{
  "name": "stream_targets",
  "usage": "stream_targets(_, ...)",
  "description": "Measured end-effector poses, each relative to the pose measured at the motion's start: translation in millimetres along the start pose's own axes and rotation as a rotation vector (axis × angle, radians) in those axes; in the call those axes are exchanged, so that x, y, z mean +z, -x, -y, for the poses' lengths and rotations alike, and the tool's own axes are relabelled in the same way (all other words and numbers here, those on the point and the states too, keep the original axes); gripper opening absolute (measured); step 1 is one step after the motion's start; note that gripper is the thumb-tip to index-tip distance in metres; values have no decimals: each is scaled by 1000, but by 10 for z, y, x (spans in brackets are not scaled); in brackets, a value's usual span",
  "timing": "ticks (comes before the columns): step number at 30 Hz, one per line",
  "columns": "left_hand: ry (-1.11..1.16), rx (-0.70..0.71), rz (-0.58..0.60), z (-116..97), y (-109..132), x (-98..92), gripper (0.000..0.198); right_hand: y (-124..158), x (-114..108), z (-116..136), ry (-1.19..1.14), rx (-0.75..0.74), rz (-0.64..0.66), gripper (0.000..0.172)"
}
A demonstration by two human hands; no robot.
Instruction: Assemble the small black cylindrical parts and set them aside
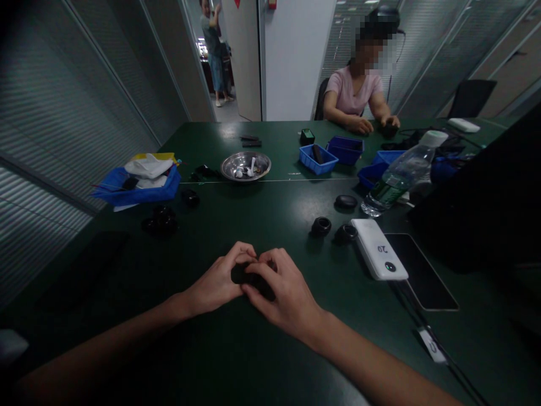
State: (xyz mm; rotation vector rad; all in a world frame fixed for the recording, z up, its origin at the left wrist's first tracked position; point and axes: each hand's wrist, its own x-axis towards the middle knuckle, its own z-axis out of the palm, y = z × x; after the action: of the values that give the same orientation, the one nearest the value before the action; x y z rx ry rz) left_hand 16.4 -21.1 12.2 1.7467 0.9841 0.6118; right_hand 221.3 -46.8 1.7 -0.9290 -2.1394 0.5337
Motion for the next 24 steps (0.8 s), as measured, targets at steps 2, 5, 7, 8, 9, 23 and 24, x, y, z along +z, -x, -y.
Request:
stream_targets(2,1,-1,5,-6,-1,-5,48,4,-14,8,15,-7,-12,25)
stream_targets(5,13,-3,10,0,4,-7,45,-1,-33,29,-35,-43,31,33)
stream_targets(7,16,2,13,15,7,-7,46,-2,-37,40,-63,-72,59,41)
stream_targets(8,18,3,13,24,9,-7,47,-1,-36,41,-59,-71,51,43)
stream_targets(9,17,5,9,33,10,-7,46,0,-34,40,-47,-57,31,44)
stream_targets(23,-11,-4,-12,48,5,-19,44,8,-16,27,-66,7,-5,44)
stream_targets(24,-11,-10,-4,41,6,-20,44,5,-18,29,-87,-19,21,45)
